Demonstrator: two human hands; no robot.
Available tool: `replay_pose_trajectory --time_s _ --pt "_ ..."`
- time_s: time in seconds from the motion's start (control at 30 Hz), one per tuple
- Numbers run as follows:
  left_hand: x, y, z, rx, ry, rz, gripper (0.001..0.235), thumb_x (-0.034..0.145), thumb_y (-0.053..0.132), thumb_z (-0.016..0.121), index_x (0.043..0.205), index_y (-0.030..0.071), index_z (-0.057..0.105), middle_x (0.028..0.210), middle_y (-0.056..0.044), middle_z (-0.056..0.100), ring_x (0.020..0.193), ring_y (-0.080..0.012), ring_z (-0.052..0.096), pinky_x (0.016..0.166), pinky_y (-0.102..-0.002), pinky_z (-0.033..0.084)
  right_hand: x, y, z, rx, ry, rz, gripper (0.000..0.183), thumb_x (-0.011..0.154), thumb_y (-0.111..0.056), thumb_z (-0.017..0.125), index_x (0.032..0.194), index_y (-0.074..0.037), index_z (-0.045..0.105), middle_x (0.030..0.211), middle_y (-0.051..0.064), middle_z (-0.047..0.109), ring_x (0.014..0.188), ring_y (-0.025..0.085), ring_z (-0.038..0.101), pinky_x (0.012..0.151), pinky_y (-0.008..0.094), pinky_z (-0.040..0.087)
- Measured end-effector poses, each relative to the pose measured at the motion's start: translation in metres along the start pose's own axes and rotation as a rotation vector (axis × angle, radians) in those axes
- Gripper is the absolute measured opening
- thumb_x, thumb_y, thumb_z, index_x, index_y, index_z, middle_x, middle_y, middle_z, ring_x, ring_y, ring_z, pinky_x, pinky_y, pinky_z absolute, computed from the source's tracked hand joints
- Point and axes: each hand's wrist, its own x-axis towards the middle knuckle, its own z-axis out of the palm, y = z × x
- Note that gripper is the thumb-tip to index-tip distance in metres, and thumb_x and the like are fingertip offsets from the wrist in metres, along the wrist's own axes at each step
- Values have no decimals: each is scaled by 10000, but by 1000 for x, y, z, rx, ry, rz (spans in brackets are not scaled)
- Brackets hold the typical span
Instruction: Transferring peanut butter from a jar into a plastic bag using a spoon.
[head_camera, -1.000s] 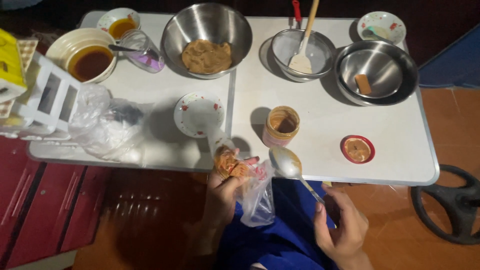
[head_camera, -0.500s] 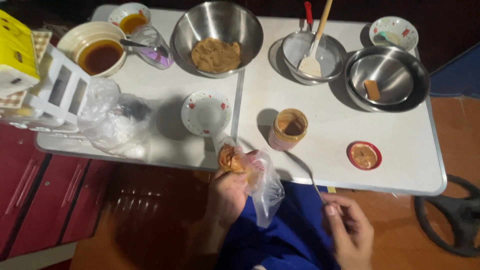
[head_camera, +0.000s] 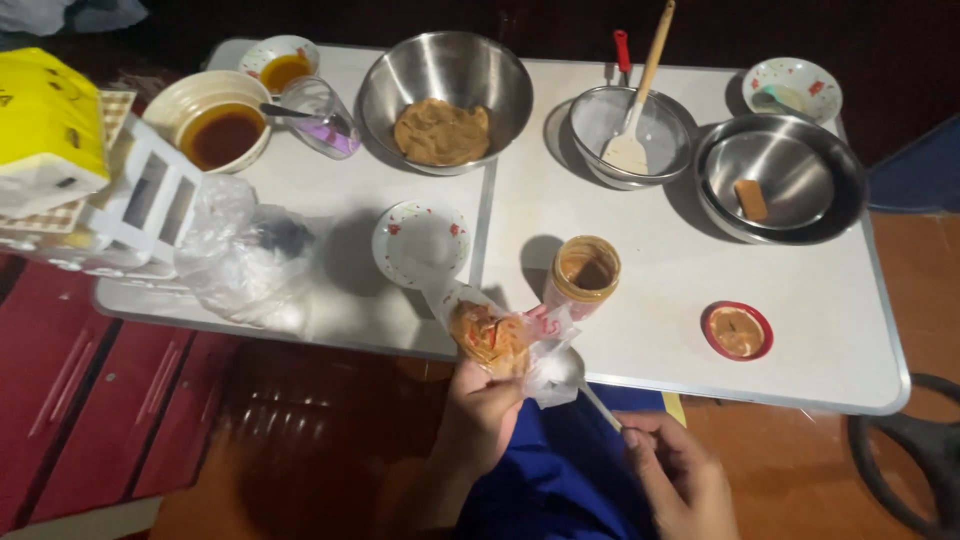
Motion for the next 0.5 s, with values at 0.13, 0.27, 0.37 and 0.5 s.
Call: replay_pose_trajectory --time_s 0.13,0.27,0.37,0.5 --pt "-2 8 7 32 6 -27 851 843 -202 466 1683 -68 425 1664 -304 595 1570 -390 570 1332 -472 441 -2 -9 -4 -169 38 -52 246 1053 -236 748 1136 -160 967 811 -45 889 724 59 731 705 242 561" --pt "-2 0 1 165 -92 43 918 834 -198 428 1730 -22 330 1748 -269 525 1635 -364 499 1390 -493 349 2 -1 -13 -69 -37 10 309 1087 -179 709 1192 -111 992 853 -34 834 761 63 666 753 207 507" --pt "-2 -14 -12 232 -110 12 770 941 -192 491 1676 4 370 1739 -282 553 1542 -278 589 1265 -391 494 8 5 -16 151 -162 3 302 1027 -171 799 1152 18 999 866 75 880 790 139 716 768 246 503" --pt "0 -24 -20 176 -132 85 849 930 -214 506 1730 -9 308 1678 -244 548 1586 -326 528 1390 -468 348 12 20 -5 295 -148 -16 255 1086 -138 746 1163 39 912 729 47 671 641 100 519 590 244 357"
